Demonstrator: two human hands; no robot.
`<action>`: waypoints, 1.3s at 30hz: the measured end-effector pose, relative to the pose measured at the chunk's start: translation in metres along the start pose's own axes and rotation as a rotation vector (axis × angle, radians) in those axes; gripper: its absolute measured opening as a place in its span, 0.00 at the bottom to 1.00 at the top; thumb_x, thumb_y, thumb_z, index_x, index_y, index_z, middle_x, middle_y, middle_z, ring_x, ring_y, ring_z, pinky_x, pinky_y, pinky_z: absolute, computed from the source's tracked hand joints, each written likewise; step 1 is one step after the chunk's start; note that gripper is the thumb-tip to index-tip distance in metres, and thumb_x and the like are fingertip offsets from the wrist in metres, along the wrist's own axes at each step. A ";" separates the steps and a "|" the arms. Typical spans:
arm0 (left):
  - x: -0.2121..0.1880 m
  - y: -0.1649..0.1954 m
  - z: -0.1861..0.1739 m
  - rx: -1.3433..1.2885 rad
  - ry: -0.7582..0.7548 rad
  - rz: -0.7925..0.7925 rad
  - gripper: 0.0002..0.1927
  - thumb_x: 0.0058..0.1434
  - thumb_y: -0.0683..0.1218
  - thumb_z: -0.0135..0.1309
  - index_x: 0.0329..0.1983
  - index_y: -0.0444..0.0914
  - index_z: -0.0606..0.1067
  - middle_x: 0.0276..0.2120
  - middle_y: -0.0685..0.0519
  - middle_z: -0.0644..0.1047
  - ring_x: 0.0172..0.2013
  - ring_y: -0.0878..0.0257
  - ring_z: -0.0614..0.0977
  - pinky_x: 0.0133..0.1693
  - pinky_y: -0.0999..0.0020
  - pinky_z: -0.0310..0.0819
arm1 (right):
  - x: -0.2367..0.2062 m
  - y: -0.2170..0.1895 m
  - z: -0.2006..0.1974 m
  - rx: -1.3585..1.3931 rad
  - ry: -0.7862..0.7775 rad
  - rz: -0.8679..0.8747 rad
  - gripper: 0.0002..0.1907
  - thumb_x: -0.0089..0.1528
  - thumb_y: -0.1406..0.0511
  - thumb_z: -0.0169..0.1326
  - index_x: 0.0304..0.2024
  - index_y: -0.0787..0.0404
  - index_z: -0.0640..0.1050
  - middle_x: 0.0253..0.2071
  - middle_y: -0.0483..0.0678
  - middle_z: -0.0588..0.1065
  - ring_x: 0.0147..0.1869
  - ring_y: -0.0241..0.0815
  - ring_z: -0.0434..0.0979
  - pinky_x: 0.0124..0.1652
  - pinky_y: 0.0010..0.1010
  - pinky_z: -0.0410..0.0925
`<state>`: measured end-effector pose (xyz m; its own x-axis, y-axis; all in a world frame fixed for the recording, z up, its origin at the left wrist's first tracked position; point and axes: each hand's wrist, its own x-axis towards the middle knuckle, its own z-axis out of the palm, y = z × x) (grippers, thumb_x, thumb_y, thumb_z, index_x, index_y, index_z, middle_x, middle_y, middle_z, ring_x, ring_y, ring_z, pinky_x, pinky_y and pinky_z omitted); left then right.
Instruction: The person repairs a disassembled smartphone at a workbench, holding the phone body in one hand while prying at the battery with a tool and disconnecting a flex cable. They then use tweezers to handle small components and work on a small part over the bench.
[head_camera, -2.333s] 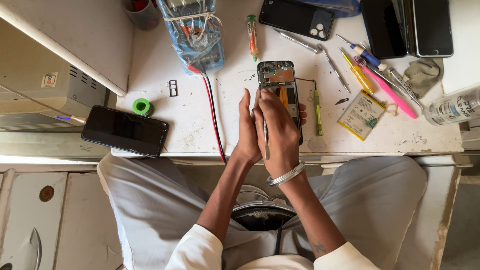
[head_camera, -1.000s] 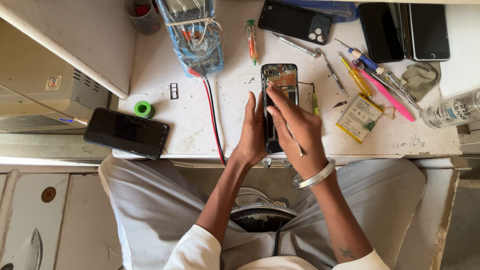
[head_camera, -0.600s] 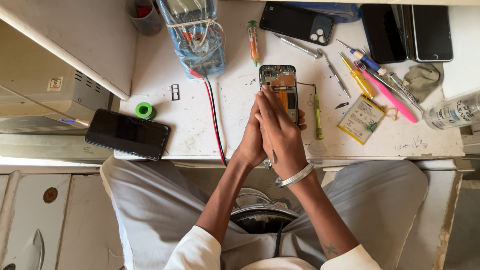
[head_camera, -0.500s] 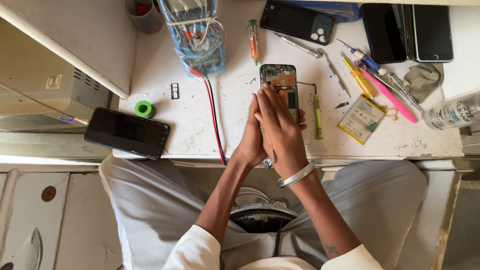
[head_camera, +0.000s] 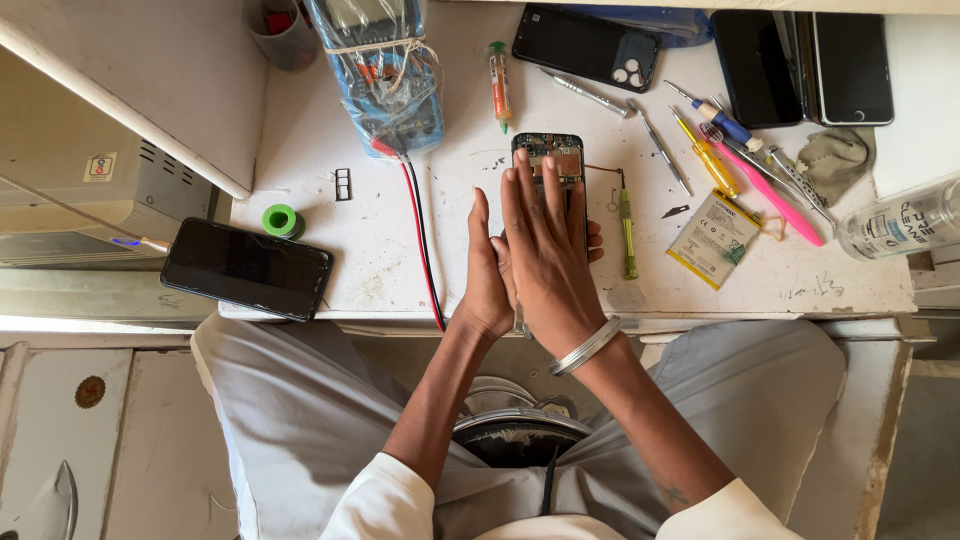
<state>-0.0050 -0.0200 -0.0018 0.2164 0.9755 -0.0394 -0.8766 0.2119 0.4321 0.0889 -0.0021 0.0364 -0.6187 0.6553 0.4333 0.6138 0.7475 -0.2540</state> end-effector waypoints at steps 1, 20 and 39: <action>-0.001 0.000 0.000 0.025 0.004 0.007 0.55 0.65 0.80 0.24 0.76 0.33 0.60 0.59 0.36 0.74 0.59 0.44 0.77 0.64 0.48 0.69 | -0.001 0.000 0.002 -0.022 -0.003 0.006 0.38 0.70 0.64 0.52 0.76 0.68 0.50 0.80 0.60 0.45 0.84 0.63 0.40 0.75 0.65 0.41; 0.009 -0.006 -0.009 -0.045 -0.026 -0.010 0.39 0.76 0.71 0.28 0.74 0.38 0.61 0.56 0.40 0.76 0.53 0.50 0.81 0.56 0.53 0.76 | -0.032 0.003 -0.043 0.479 0.511 0.356 0.06 0.71 0.72 0.55 0.50 0.68 0.75 0.48 0.55 0.76 0.51 0.47 0.81 0.49 0.31 0.75; 0.008 0.008 0.023 0.124 -0.048 -0.037 0.19 0.75 0.47 0.41 0.65 0.36 0.59 0.52 0.35 0.77 0.46 0.45 0.85 0.46 0.51 0.85 | -0.047 0.076 -0.073 1.337 0.683 0.655 0.10 0.75 0.59 0.52 0.50 0.60 0.71 0.47 0.45 0.71 0.46 0.43 0.76 0.48 0.40 0.73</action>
<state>0.0000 -0.0119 0.0218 0.2703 0.9627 -0.0151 -0.8083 0.2354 0.5397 0.2007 0.0161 0.0594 0.1032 0.9842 0.1441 -0.3915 0.1734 -0.9037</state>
